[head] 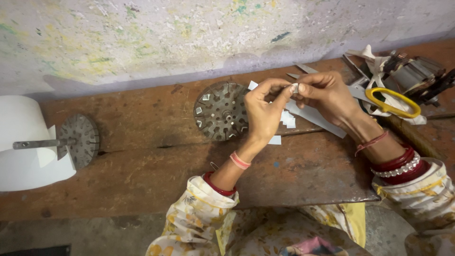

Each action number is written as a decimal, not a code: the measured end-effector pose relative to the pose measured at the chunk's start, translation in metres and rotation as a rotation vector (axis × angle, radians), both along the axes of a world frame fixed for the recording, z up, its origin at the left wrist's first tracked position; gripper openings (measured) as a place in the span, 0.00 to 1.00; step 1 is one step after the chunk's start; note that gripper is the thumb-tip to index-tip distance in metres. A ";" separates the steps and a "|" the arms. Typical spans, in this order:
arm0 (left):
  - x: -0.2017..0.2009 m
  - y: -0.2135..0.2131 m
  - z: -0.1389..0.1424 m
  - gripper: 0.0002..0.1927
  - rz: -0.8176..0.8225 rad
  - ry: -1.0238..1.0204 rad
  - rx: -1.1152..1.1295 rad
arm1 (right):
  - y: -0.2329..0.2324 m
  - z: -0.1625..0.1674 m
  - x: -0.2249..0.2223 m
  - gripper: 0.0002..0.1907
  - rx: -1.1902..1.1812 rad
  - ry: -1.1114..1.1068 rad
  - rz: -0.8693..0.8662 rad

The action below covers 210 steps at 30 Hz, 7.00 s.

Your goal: The person uses yellow-handled scissors to cut a white paper strip into small rectangular pieces. They then fold each piece and place them into the slots of a perforated metal disc on the table.

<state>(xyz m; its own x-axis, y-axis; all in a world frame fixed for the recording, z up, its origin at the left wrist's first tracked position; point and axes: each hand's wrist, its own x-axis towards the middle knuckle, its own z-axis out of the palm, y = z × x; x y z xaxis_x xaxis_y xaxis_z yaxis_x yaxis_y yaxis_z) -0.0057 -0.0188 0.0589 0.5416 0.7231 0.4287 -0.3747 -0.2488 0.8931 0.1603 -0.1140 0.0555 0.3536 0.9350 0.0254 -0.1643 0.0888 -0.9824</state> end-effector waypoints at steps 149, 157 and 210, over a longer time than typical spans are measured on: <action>-0.006 -0.013 0.008 0.05 0.118 -0.033 -0.076 | -0.004 0.008 -0.044 0.12 0.150 -0.499 -0.167; -0.003 -0.016 0.003 0.05 0.047 -0.109 -0.165 | -0.005 0.004 -0.045 0.11 0.194 -0.561 -0.195; -0.003 -0.002 0.004 0.08 0.039 0.032 -0.072 | 0.004 0.000 -0.030 0.09 0.141 -0.283 -0.140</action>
<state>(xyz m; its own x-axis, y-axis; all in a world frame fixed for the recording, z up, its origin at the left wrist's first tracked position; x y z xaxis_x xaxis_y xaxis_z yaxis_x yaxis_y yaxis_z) -0.0091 -0.0210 0.0630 0.5252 0.7721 0.3577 -0.3372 -0.1971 0.9206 0.1307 -0.1096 0.0554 0.4388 0.8583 0.2661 0.1366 0.2290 -0.9638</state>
